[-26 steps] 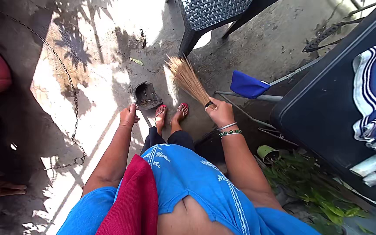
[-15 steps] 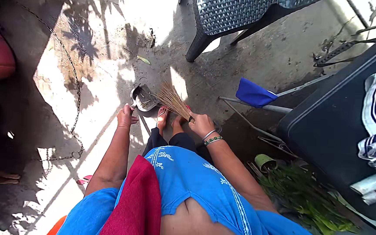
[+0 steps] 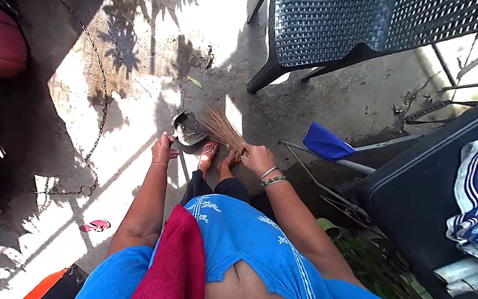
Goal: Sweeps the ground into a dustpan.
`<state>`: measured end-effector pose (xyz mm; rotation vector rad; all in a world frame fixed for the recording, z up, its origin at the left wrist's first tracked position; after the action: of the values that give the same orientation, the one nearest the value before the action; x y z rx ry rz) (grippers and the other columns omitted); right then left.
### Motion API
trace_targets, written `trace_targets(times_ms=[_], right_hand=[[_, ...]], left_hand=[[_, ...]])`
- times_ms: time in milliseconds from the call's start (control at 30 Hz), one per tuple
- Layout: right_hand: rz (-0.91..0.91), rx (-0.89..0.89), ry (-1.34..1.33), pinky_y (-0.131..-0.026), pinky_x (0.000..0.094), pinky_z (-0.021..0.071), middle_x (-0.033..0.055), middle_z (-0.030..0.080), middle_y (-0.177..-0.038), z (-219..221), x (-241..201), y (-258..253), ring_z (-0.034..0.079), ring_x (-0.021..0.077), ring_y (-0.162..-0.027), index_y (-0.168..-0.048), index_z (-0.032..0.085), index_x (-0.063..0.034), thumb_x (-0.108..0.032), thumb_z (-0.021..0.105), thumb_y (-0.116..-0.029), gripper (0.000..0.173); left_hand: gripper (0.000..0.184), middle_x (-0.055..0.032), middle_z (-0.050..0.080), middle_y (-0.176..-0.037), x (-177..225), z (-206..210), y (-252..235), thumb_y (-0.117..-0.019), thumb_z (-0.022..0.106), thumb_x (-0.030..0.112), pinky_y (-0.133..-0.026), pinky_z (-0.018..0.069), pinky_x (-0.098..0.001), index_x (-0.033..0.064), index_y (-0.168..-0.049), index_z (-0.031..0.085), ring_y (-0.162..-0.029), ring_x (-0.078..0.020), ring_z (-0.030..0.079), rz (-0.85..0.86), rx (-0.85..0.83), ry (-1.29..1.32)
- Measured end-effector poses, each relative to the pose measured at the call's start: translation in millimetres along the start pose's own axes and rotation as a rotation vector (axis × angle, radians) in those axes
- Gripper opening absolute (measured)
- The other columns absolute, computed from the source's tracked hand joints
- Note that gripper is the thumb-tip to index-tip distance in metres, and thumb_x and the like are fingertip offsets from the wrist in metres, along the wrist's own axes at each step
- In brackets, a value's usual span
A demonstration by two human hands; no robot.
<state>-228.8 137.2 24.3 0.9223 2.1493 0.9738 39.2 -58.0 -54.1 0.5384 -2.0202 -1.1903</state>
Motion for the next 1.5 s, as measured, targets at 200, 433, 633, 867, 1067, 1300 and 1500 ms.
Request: trace_targets(times_ms=[200, 433, 633, 867, 1067, 1300, 1500], right_hand=[[-0.027, 0.234, 0.037, -0.084, 0.0712, 0.0498, 0.0282, 0.071, -0.112, -119.8, -22.2, -54.1, 0.068, 0.0503, -0.105, -0.144, 0.062, -0.0157, -0.023, 0.065, -0.0941, 0.051], [0.009, 0.286, 0.165, -0.089, 0.0710, 0.0493, 0.0327, 0.065, -0.124, -144.6, -78.6, -184.7, 0.063, 0.0521, -0.116, -0.140, 0.059, -0.0035, -0.015, 0.066, -0.0911, 0.051], [-0.148, -0.067, 0.402, -0.079, 0.0688, 0.0532, 0.0288, 0.070, -0.107, -20.4, -91.2, -149.8, 0.068, 0.0491, -0.103, -0.112, 0.071, -0.0010, -0.013, 0.068, -0.0882, 0.026], [-0.258, 0.011, 0.267, -0.084, 0.0712, 0.0499, 0.0258, 0.073, -0.108, -101.0, -71.8, -71.9, 0.069, 0.0486, -0.101, -0.141, 0.065, -0.0170, -0.020, 0.067, -0.0956, 0.046], [-0.125, 0.081, 0.259, -0.082, 0.0694, 0.0515, 0.0275, 0.072, -0.108, -59.9, -76.4, -92.1, 0.069, 0.0485, -0.102, -0.138, 0.065, -0.0091, -0.018, 0.064, -0.0919, 0.047], [-0.302, -0.087, 0.296, -0.072, 0.0654, 0.0526, 0.0246, 0.072, -0.097, -2.8, -84.7, -41.0, 0.070, 0.0454, -0.090, -0.131, 0.069, -0.0074, -0.018, 0.067, -0.0946, 0.038], [-0.275, 0.041, 0.365, -0.076, 0.0658, 0.0527, 0.0255, 0.073, -0.099, -43.4, -90.6, -55.6, 0.071, 0.0462, -0.094, -0.137, 0.066, -0.0103, -0.018, 0.063, -0.0922, 0.046]], left_hand=[[0.080, -0.0261, 0.072, -0.093, -30.2, -43.5, 3.8, -0.1078, 0.005, 0.060, -0.069, 0.0621, -0.0489, 0.0017, -0.126, 0.057, -0.074, -0.0361, 0.074, -0.049, 0.083, 0.293], [0.077, -0.0258, 0.071, -0.090, -35.2, -38.2, -9.0, -0.1090, 0.008, 0.058, -0.069, 0.0617, -0.0460, 0.0000, -0.126, 0.056, -0.072, -0.0339, 0.074, -0.109, 0.112, 0.329], [0.074, -0.0281, 0.067, -0.110, -33.7, -20.2, -12.8, -0.1091, 0.013, 0.058, -0.079, 0.0582, -0.0524, 0.0022, -0.133, 0.056, -0.086, -0.0365, 0.071, -0.100, 0.013, 0.164], [0.070, -0.0306, 0.063, -0.124, -49.1, -12.1, -11.3, -0.1103, 0.019, 0.054, -0.089, 0.0546, -0.0607, 0.0022, -0.135, 0.059, -0.102, -0.0427, 0.068, -0.029, 0.009, 0.030], [0.072, -0.0298, 0.065, -0.121, -49.2, -15.9, -11.6, -0.1103, 0.016, 0.055, -0.087, 0.0555, -0.0591, 0.0029, -0.133, 0.061, -0.099, -0.0418, 0.070, -0.054, 0.046, 0.083], [0.074, -0.0284, 0.064, -0.124, -52.3, -14.3, -8.2, -0.1091, 0.015, 0.058, -0.087, 0.0551, -0.0589, 0.0046, -0.131, 0.062, -0.100, -0.0409, 0.069, -0.069, 0.077, 0.120], [0.077, -0.0293, 0.064, -0.124, -49.6, -9.7, -12.5, -0.1082, 0.014, 0.060, -0.087, 0.0549, -0.0599, 0.0039, -0.134, 0.060, -0.101, -0.0417, 0.070, -0.044, 0.050, 0.064]])
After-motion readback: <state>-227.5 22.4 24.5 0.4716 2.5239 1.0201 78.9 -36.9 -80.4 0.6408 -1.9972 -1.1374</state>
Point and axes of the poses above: each hand's wrist, its own y-axis away from the middle knuckle, its own z-axis out of the palm, x = y × z, the point moved 6 cm from there along -y, towards the middle knuckle
